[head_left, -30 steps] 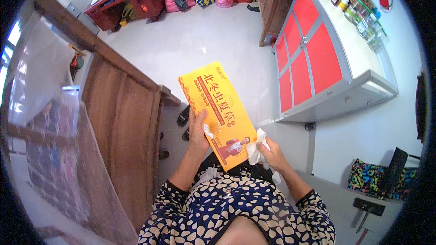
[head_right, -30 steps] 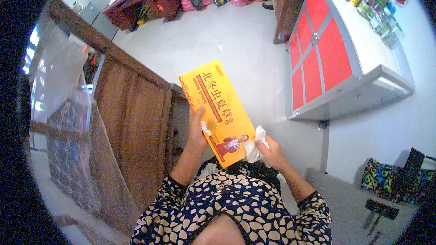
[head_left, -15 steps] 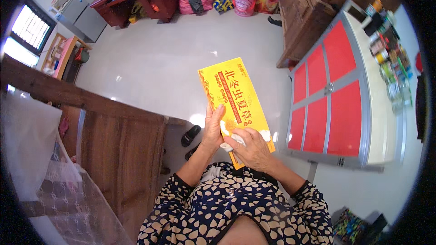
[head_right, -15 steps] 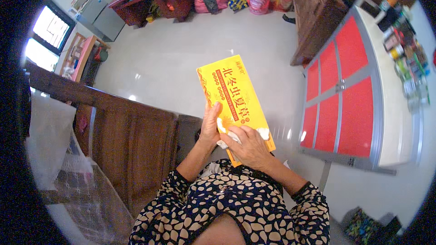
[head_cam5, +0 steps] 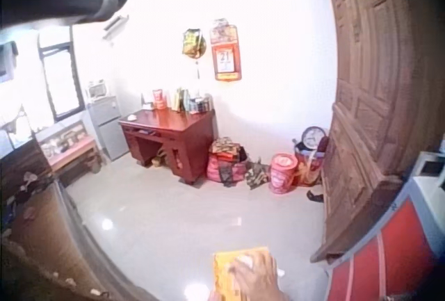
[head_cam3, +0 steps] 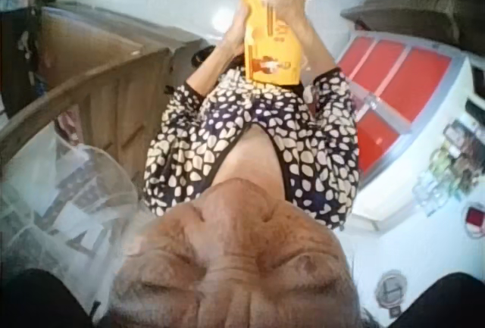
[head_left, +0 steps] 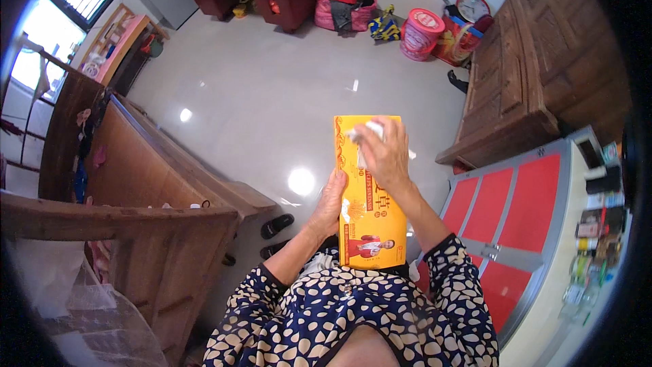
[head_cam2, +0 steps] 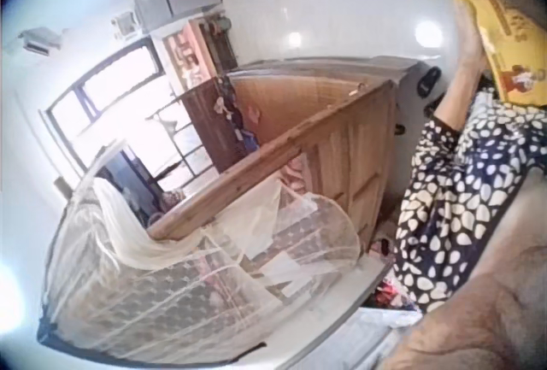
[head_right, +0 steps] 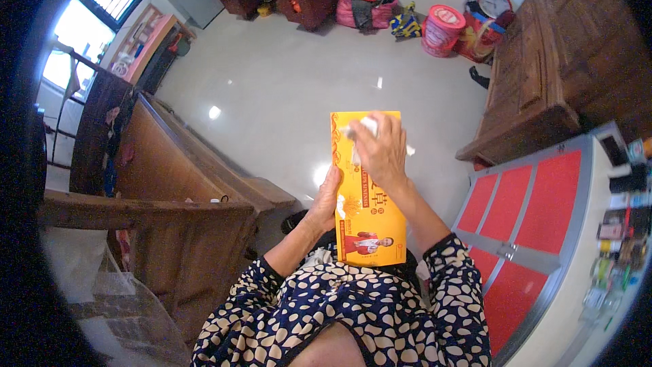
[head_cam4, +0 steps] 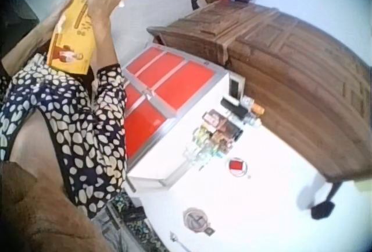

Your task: The person wipes the surface of two yellow rectangular boxes with a white cloth on a red table. They handle the boxes one at a time, turning them over to clean all sides, and briefly move between rooms while continuing the wiping action.

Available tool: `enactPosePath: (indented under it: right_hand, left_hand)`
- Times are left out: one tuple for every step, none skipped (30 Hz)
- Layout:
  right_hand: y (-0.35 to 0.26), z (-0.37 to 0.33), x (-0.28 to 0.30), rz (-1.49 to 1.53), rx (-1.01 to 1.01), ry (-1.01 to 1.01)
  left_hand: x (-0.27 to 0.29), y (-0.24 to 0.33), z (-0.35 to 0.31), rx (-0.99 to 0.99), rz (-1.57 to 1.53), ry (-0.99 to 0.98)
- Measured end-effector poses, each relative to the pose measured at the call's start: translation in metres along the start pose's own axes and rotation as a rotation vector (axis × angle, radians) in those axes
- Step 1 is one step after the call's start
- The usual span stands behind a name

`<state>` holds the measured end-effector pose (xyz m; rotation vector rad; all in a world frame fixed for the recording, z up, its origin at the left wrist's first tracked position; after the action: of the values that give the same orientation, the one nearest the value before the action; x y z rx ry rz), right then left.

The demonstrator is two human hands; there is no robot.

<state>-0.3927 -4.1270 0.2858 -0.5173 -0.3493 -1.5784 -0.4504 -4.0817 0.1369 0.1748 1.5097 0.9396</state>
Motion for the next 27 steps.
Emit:
enactPosePath:
  right_hand:
    - [0.004, 0.013, -0.004, -0.01, -0.02, 0.01]
    - [0.006, 0.022, -0.007, -0.024, -0.042, 0.021]
    - [0.003, 0.03, -0.011, -0.017, -0.013, 0.015]
    - [-0.001, 0.037, -0.014, -0.014, 0.014, 0.01]
    - [-0.005, 0.042, -0.017, -0.014, 0.04, 0.006]
    - [-0.013, 0.045, -0.021, 0.002, 0.081, -0.025]
    - [-0.022, 0.047, -0.024, 0.016, 0.121, -0.055]
    - [-0.031, 0.047, -0.027, 0.029, 0.161, -0.084]
    - [-0.039, 0.046, -0.032, 0.075, 0.187, -0.114]
    - [-0.051, 0.043, -0.037, 0.127, 0.212, -0.143]
    - [-0.062, 0.041, -0.041, 0.183, 0.237, -0.173]
    - [-0.071, 0.042, -0.043, 0.201, 0.24, -0.216]
    - [-0.068, 0.048, -0.046, 0.221, 0.254, -0.245]
    - [-0.064, 0.055, -0.05, 0.245, 0.268, -0.276]
    - [-0.057, 0.056, -0.058, 0.257, 0.268, -0.306]
    - [-0.057, 0.059, -0.066, 0.286, 0.277, -0.341]
    - [-0.057, 0.063, -0.075, 0.316, 0.287, -0.374]
    - [-0.057, 0.068, -0.08, 0.339, 0.304, -0.402]
    - [-0.053, 0.07, -0.081, 0.353, 0.304, -0.41]
    - [-0.05, 0.071, -0.081, 0.366, 0.304, -0.417]
    - [-0.049, 0.072, -0.083, 0.4, 0.305, -0.435]
    - [-0.05, 0.075, -0.083, 0.432, 0.34, -0.445]
    - [-0.048, 0.078, -0.083, 0.473, 0.35, -0.472]
    - [-0.045, 0.082, -0.087, 0.502, 0.365, -0.495]
    - [-0.041, 0.086, -0.092, 0.53, 0.381, -0.517]
    - [-0.037, 0.091, -0.097, 0.531, 0.426, -0.486]
    - [-0.028, 0.098, -0.104, 0.511, 0.432, -0.47]
  left_hand:
    - [0.002, 0.001, -0.001, 0.009, 0.008, 0.024]
    - [0.002, 0.002, -0.002, 0.02, 0.015, 0.044]
    - [0.004, 0.004, -0.001, 0.026, 0.024, 0.065]
    - [0.006, 0.003, -0.001, 0.059, 0.025, 0.08]
    - [0.01, 0.002, 0.001, 0.094, 0.025, 0.092]
    - [0.011, 0.005, 0.0, 0.126, 0.025, 0.11]
    - [0.012, 0.008, 0.0, 0.16, 0.025, 0.127]
    - [0.012, 0.018, 0.0, 0.115, 0.035, 0.14]
    - [0.006, 0.032, 0.0, 0.067, 0.038, 0.156]
    - [0.001, 0.049, -0.002, 0.017, 0.046, 0.177]
    - [0.003, 0.057, -0.006, 0.022, 0.028, 0.214]
    - [0.004, 0.067, -0.006, 0.05, 0.007, 0.228]
    - [0.004, 0.076, 0.01, 0.062, -0.005, 0.236]
    - [0.006, 0.085, 0.026, 0.1, 0.006, 0.267]
    - [0.011, 0.088, 0.042, 0.101, -0.003, 0.24]
    - [0.02, 0.095, 0.051, 0.09, -0.014, 0.23]
    - [0.027, 0.101, 0.061, 0.079, -0.025, 0.219]
    - [0.028, 0.114, 0.068, 0.041, -0.081, 0.296]
    - [0.027, 0.121, 0.078, 0.051, -0.086, 0.323]
    - [0.027, 0.128, 0.088, 0.06, -0.091, 0.349]
    - [0.032, 0.134, 0.093, 0.066, -0.099, 0.398]
    - [0.04, 0.139, 0.101, 0.038, -0.125, 0.38]
    - [0.042, 0.14, 0.109, 0.06, -0.155, 0.343]
    - [0.044, 0.142, 0.123, 0.08, -0.186, 0.293]
    - [0.045, 0.145, 0.135, 0.1, -0.216, 0.241]
    - [0.052, 0.158, 0.145, 0.013, -0.223, 0.253]
    - [0.056, 0.168, 0.153, -0.022, -0.177, 0.29]
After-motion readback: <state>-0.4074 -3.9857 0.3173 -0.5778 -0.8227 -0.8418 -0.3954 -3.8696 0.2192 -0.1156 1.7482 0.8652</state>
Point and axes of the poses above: each hand's wrist, its own z-axis towards the middle knuckle, its own x-axis out of the back of the hand, y = z × x, the point moved 10 cm from there along z, towards the middle knuckle, and after that the axes turned 1 degree about -z, right-handed, at the moved point
